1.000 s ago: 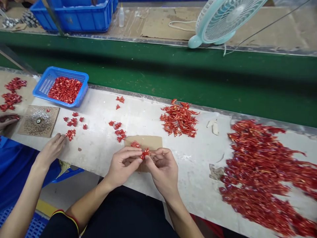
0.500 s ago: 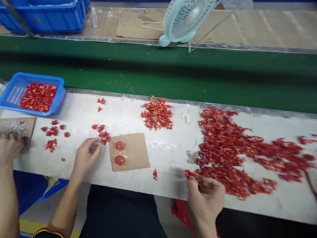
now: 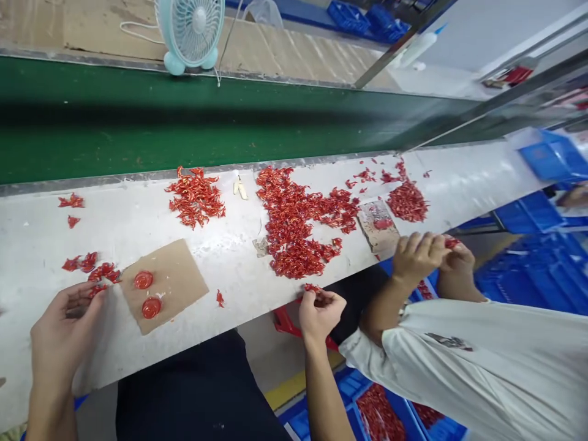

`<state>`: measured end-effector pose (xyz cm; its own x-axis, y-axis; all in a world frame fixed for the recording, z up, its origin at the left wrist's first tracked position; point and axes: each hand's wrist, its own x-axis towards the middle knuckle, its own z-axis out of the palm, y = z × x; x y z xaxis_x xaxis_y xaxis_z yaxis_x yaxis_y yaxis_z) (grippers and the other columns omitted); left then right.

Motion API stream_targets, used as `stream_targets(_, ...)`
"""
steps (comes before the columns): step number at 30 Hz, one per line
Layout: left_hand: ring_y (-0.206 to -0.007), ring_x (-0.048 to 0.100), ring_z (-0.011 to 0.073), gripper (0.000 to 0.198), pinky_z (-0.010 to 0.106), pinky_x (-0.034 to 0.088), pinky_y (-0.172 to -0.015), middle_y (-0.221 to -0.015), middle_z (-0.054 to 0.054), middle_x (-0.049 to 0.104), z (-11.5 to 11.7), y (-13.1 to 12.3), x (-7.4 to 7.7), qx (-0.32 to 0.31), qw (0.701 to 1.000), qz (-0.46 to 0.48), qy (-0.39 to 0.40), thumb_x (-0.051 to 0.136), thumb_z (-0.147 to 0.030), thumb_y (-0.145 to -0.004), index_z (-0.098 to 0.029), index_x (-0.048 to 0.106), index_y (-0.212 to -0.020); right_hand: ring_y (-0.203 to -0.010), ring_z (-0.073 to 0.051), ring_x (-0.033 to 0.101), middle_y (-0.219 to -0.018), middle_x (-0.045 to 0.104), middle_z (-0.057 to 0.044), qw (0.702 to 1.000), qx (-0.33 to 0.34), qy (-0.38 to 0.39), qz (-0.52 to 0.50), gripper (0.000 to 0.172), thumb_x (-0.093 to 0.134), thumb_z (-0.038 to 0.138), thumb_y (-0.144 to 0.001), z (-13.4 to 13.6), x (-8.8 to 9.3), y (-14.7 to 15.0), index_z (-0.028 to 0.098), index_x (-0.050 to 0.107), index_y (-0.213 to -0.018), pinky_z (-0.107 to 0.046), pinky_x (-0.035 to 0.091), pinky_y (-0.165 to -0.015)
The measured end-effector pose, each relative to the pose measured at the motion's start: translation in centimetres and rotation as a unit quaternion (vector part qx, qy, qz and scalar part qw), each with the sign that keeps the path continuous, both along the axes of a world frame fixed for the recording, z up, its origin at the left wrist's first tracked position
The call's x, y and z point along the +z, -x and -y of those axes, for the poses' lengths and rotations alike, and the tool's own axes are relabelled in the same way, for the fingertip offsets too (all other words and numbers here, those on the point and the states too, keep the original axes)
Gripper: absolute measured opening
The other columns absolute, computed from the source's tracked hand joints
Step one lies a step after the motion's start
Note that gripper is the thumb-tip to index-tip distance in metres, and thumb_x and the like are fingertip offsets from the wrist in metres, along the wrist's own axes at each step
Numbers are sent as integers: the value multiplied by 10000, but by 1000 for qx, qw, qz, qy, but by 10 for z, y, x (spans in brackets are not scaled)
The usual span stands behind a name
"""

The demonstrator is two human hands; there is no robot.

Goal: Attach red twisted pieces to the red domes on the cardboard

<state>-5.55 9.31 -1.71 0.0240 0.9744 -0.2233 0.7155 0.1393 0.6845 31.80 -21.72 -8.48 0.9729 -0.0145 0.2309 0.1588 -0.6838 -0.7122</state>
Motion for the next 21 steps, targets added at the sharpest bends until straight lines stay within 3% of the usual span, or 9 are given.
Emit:
stream_targets(6,-797,652,124,342,184,542,-691,-940,-38,737,3,2,4,48,983,175,5,855,-329,-749,-252,749,-1065,-749,-213,642,-849,657,-45,995,62,70,-15,312,657,402,-807,-4,9,-18,198,536,-1010,-339,500,-725)
stream_targets(9,-796,663,111,327,169,566,-748,-875,-57,747,9,4,4,60,968,244,-15,880,-277,-722,-245,765,-1027,-715,-209,630,-822,639,-36,996,39,86,5,295,663,363,-800,-7,13,-16,190,546,-1008,-336,498,-693)
stream_targets(11,-739,655,109,334,171,570,-701,-795,-61,741,13,5,3,79,963,257,-20,897,-260,-697,-233,777,-1008,-668,-196,604,-793,623,-24,996,36,83,23,275,671,357,-817,-12,18,-7,186,564,-1005,-330,494,-661)
stream_targets(13,-697,652,110,335,180,570,-666,-768,-54,742,16,6,1,93,952,291,-12,906,-248,-680,-226,787,-992,-635,-184,587,-774,626,-23,990,121,74,8,218,655,359,-866,-23,26,7,187,603,-989,-320,496,-633)
stream_targets(15,-691,669,111,316,189,579,-677,-781,-37,753,18,5,1,94,932,350,12,907,-251,-675,-222,793,-968,-685,-190,618,-837,662,-52,943,318,79,-55,162,613,330,-923,-39,36,26,196,659,-1000,-313,517,-638)
stream_targets(17,-712,691,113,306,193,589,-717,-798,-19,759,21,3,1,89,912,398,39,912,-258,-666,-220,797,-948,-871,-218,665,-1026,682,-95,831,535,100,-115,200,558,246,-959,-59,46,43,225,701,-1096,-326,554,-722)
stream_targets(19,-745,703,113,308,194,592,-749,-838,-6,761,24,0,3,86,901,421,58,918,-251,-655,-219,801,-938,-1006,-232,658,-1129,661,-105,741,652,112,-115,335,492,142,-964,-78,54,56,258,702,-1198,-356,568,-822)
stream_targets(21,-781,706,116,292,199,594,-760,-931,7,763,28,-3,5,87,895,433,67,912,-236,-662,-219,802,-931,-1018,-235,650,-1110,653,-100,697,700,130,-90,417,461,82,-954,-93,58,63,268,695,-1245,-375,567,-845)
